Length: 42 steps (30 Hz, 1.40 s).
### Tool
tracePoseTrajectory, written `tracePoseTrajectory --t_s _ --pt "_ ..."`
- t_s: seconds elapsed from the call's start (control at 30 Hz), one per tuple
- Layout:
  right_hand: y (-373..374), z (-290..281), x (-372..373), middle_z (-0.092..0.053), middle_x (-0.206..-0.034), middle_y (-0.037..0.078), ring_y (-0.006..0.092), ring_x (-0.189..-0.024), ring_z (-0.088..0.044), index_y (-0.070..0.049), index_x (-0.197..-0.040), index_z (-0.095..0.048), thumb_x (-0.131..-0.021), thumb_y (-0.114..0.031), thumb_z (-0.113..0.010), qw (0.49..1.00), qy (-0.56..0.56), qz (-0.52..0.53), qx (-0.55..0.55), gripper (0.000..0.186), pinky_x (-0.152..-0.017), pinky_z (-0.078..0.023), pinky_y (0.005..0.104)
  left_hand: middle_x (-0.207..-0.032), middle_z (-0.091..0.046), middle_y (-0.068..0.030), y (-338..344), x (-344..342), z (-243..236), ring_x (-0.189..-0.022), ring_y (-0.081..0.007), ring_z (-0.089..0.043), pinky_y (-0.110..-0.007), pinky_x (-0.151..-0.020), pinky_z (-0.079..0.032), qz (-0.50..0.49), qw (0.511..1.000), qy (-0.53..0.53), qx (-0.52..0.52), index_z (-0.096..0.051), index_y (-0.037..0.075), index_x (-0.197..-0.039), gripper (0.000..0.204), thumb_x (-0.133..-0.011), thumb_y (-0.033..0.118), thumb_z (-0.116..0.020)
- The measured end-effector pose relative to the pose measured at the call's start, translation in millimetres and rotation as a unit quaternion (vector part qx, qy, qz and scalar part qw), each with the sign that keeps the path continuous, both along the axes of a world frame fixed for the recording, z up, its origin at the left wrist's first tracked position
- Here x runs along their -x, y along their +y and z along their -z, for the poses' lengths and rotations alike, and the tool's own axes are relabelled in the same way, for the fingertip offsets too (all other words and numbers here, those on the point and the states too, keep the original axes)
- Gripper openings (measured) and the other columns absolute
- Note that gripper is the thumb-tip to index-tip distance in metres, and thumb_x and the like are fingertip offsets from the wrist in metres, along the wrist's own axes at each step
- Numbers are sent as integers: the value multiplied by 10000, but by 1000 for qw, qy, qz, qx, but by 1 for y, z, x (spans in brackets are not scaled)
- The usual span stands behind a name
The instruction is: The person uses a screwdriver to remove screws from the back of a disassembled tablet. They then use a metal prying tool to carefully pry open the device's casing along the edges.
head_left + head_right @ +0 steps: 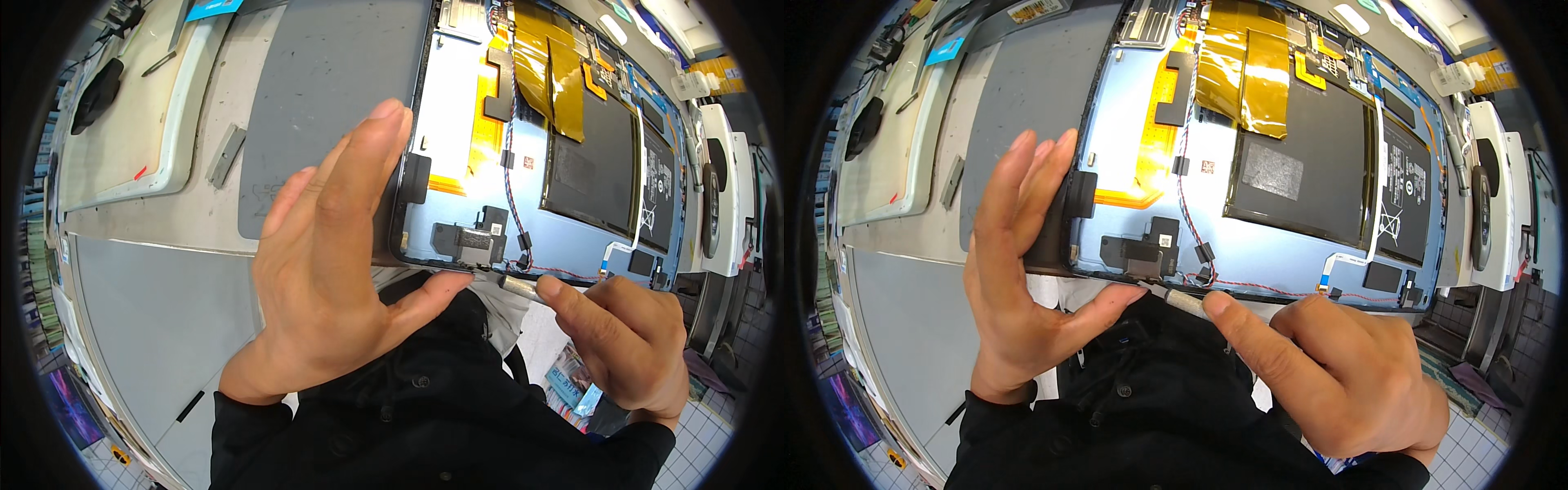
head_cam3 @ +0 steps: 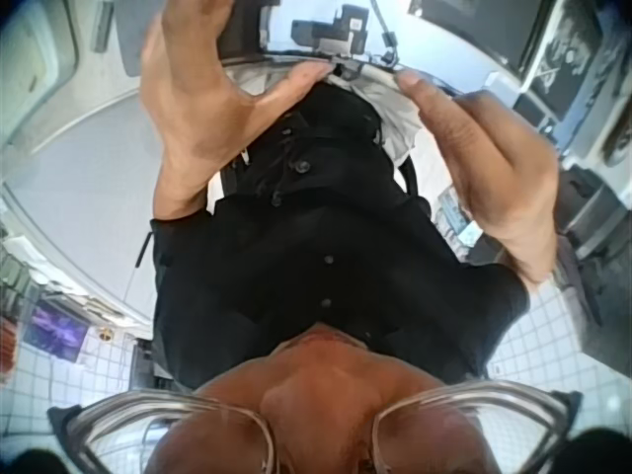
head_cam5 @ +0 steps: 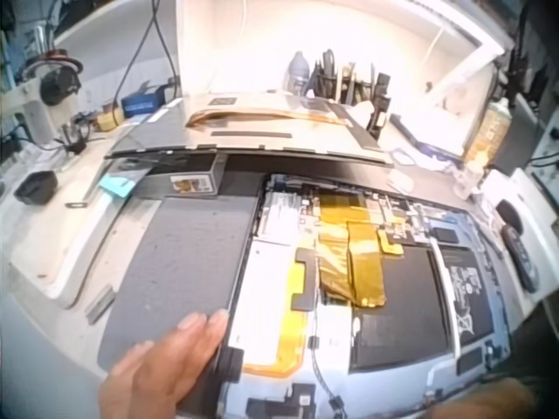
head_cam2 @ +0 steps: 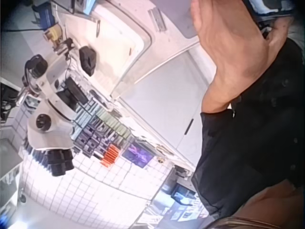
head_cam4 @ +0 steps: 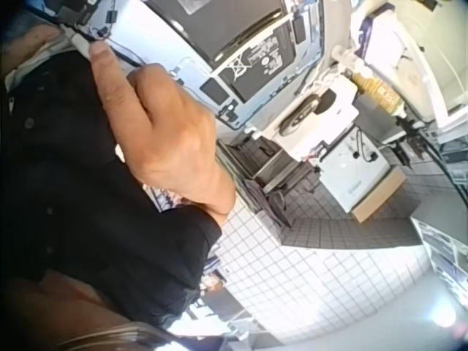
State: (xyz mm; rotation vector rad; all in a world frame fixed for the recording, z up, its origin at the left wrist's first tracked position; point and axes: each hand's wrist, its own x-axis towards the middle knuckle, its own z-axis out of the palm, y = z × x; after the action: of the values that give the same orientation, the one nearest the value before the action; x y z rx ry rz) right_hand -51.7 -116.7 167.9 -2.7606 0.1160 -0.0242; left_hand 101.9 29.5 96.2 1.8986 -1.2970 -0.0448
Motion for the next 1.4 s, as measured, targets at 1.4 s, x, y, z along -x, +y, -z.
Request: tracePoseTrajectory --t_s 1.4 --pt "-3 16 20 -534 -628 -21 76 -475 -436 -127 -831 -627 -607 -194 -689 974 -185 -127 20 241 -362 -254 198 -799 -626 -10 25 8 -26 -784 -196 -539 -283 -569 -345 200 980 26 4 -628 107 -706 197 -548 142 -740"
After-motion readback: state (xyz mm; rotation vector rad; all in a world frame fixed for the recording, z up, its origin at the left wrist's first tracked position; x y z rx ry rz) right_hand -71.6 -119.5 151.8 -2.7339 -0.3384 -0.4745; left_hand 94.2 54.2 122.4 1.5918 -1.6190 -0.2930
